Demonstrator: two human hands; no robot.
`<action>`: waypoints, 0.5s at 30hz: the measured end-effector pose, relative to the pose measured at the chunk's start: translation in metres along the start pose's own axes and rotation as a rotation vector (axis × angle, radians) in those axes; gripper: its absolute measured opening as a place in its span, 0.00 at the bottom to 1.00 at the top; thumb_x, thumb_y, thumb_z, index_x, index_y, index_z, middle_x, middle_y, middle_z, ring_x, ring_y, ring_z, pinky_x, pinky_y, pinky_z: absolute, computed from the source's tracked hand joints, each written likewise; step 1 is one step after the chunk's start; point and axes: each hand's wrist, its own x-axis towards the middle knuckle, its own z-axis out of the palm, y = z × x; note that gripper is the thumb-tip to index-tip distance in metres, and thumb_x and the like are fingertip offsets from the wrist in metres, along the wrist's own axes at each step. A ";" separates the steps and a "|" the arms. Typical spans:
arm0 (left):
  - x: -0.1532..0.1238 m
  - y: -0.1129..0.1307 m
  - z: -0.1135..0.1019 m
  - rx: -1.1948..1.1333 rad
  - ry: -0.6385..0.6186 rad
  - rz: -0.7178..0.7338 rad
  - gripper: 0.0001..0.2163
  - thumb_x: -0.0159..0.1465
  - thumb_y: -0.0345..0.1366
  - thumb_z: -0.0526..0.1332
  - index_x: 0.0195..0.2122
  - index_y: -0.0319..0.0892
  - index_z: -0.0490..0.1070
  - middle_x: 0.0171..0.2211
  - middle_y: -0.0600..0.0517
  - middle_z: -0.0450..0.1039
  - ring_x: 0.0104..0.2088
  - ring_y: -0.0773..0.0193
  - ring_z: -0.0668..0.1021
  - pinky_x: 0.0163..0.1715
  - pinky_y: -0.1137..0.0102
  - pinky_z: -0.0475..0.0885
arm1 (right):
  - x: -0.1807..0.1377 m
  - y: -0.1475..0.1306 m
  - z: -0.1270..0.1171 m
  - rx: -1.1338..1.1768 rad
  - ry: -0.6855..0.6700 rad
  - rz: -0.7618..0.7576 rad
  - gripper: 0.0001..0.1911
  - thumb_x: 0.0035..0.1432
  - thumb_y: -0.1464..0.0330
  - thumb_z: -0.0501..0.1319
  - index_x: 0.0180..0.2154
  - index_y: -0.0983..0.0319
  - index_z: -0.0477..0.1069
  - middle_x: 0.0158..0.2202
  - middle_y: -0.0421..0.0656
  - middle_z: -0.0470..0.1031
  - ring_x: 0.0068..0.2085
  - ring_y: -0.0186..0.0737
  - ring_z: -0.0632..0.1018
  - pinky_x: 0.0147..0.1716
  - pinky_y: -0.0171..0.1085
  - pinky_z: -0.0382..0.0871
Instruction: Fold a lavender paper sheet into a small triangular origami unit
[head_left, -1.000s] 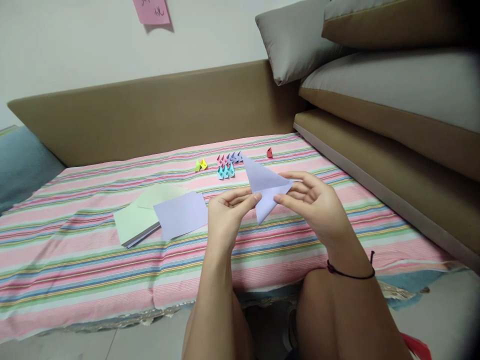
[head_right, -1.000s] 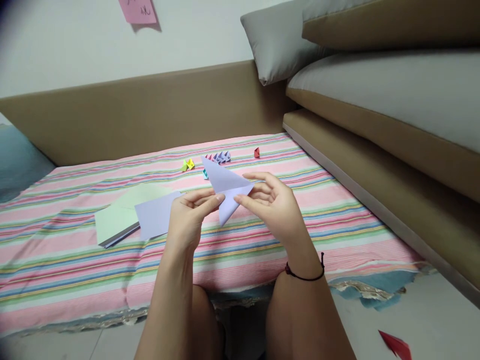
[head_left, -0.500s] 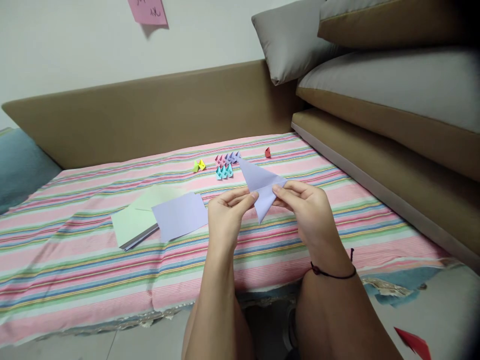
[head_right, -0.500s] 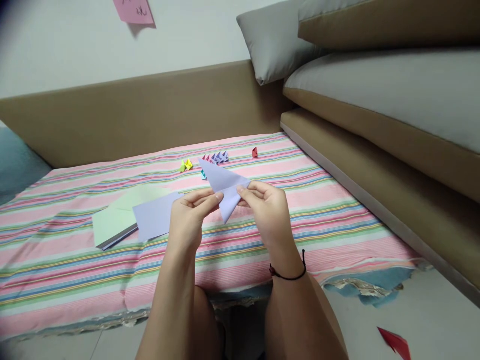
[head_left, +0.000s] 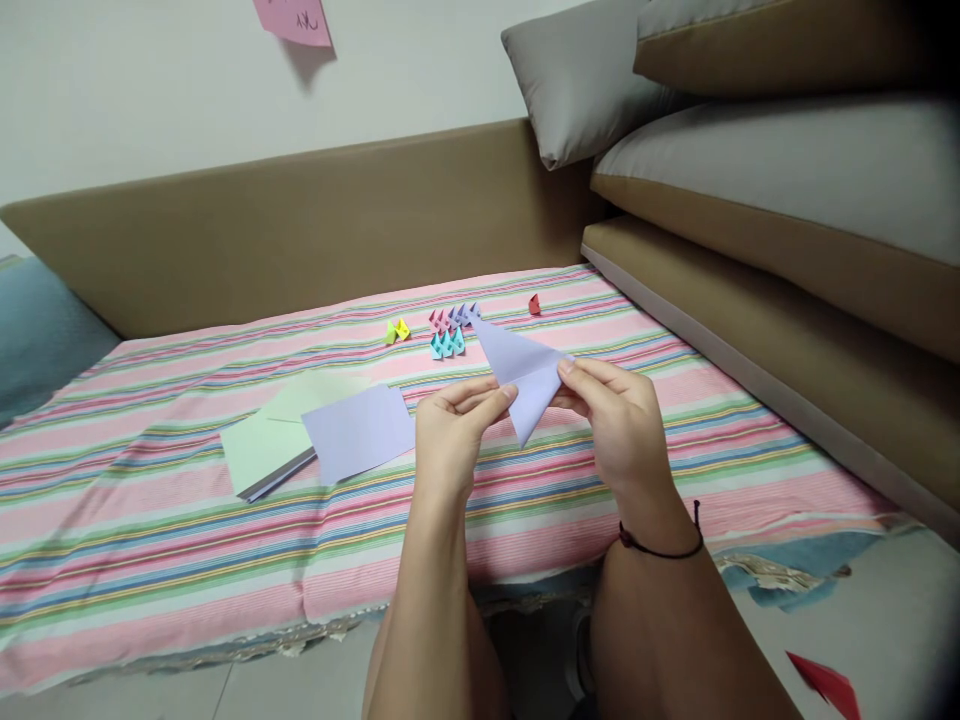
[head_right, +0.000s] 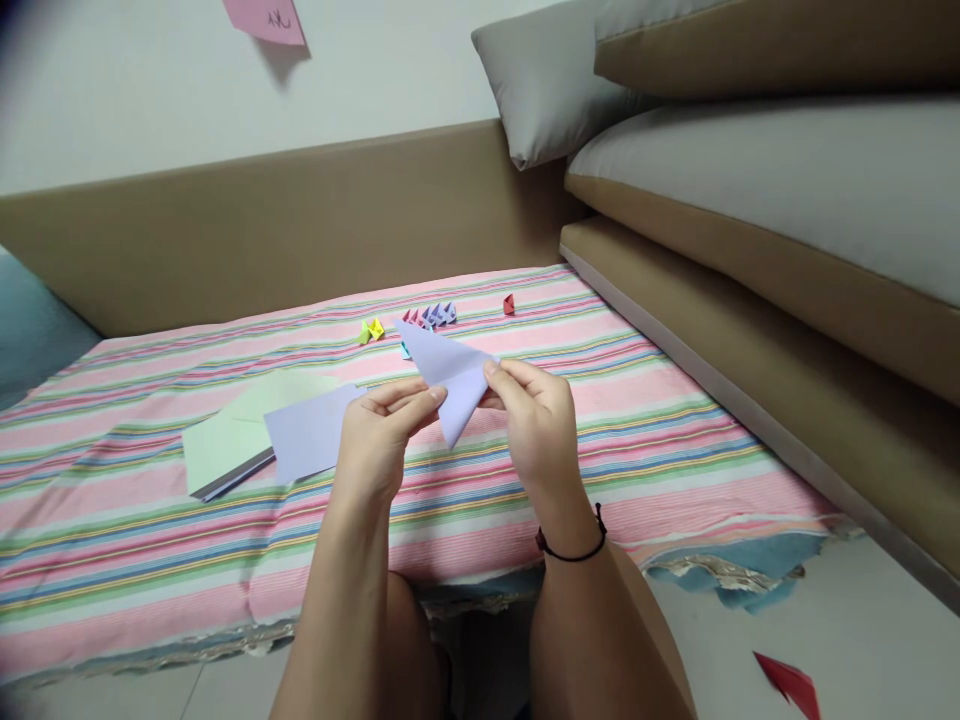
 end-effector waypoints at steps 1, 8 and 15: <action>0.000 0.000 0.000 -0.001 0.004 -0.005 0.13 0.41 0.36 0.74 0.28 0.37 0.78 0.27 0.47 0.80 0.30 0.58 0.81 0.37 0.65 0.76 | 0.000 -0.001 0.000 -0.003 -0.001 0.000 0.10 0.54 0.65 0.62 0.23 0.62 0.72 0.24 0.39 0.70 0.29 0.37 0.75 0.36 0.39 0.76; 0.001 0.000 0.000 -0.006 -0.002 -0.033 0.14 0.40 0.37 0.74 0.28 0.37 0.78 0.25 0.47 0.79 0.30 0.58 0.81 0.37 0.65 0.76 | 0.000 -0.002 0.000 -0.054 0.005 -0.029 0.11 0.54 0.65 0.60 0.23 0.62 0.71 0.25 0.40 0.71 0.31 0.38 0.75 0.36 0.39 0.76; 0.003 -0.003 -0.003 -0.022 -0.018 -0.032 0.11 0.43 0.36 0.73 0.28 0.37 0.79 0.26 0.47 0.80 0.30 0.58 0.81 0.37 0.65 0.75 | 0.000 -0.002 -0.002 -0.020 -0.004 -0.008 0.12 0.57 0.61 0.57 0.30 0.61 0.75 0.32 0.43 0.77 0.38 0.42 0.78 0.36 0.39 0.76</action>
